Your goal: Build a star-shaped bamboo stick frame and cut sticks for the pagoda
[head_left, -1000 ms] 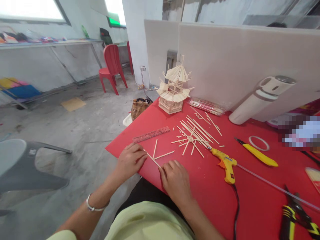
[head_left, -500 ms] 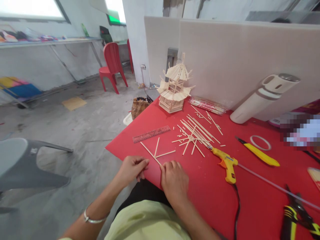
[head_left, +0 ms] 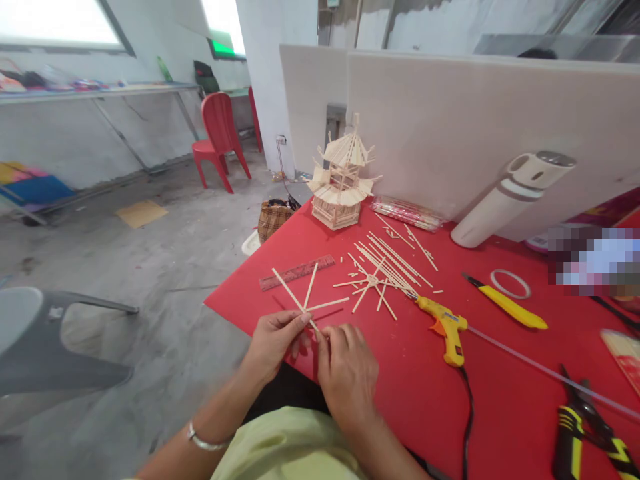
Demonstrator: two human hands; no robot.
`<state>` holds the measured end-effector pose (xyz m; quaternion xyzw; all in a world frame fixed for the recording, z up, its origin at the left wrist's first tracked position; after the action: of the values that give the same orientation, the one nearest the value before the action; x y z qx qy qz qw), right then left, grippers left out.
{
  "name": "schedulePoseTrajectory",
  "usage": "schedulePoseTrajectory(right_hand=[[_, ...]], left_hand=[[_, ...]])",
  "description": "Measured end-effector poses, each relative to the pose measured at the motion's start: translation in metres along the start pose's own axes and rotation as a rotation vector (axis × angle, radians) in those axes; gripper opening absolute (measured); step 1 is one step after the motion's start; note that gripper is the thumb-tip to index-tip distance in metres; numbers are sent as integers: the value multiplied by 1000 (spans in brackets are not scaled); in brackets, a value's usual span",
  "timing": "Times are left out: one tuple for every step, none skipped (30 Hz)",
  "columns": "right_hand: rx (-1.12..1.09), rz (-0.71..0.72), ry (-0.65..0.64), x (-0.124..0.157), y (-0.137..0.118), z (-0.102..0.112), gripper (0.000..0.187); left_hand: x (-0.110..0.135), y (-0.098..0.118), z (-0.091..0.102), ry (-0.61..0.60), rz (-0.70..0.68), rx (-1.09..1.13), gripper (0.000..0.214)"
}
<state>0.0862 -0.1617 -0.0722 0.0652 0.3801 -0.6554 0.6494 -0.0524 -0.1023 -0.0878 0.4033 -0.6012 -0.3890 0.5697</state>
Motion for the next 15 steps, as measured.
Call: schedulePoseTrajectory(right_hand=[[12, 1, -12, 1, 2, 0, 26], [30, 3, -28, 2, 5, 0, 25], [53, 9, -45, 3, 7, -1, 23], [79, 17, -60, 4, 9, -2, 21], [103, 31, -75, 5, 12, -3, 20], [124, 49, -86, 6, 14, -5, 19], [139, 71, -94, 7, 16, -6, 18], [149, 96, -101, 8, 18, -8, 18], [155, 123, -107, 10, 20, -10, 19], [158, 151, -113, 11, 22, -11, 19], [157, 178, -116, 12, 25, -12, 20], [154, 204, -121, 12, 27, -12, 20], [152, 227, -129, 12, 30, -12, 21], [151, 247, -139, 12, 32, -11, 21], [153, 268, -155, 10, 35, -10, 20]], left_hand=[[0, -1, 2, -24, 15, -56, 57], [0, -2, 4, -54, 29, -125, 59], [-1, -3, 8, -83, 33, -200, 62], [-1, -3, 11, -111, 28, -274, 63], [0, -3, 15, -136, 18, -341, 62], [0, -1, 18, -156, 1, -398, 60], [1, 1, 22, -172, -27, -445, 57], [2, 5, 25, -185, -69, -491, 52], [2, 10, 28, -190, -133, -538, 47], [2, 15, 30, -184, -223, -590, 41], [2, 22, 33, -177, -332, -651, 34], [1, 29, 35, -150, -464, -710, 28], [-1, 36, 37, -136, -601, -764, 24], [-4, 41, 38, -147, -719, -810, 23], [-9, 45, 38, -169, -828, -858, 24]])
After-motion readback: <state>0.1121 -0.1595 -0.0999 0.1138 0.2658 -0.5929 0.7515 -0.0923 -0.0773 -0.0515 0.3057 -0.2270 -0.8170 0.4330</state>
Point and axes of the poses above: each hand's wrist, its own x-axis away from the middle knuckle, its own z-axis out of the back of the hand, y = z × x, the point moved 3 cm from there along -x, towards the middle knuckle, and after that the axes turned 9 degrees about y, right-handed, at the moved point
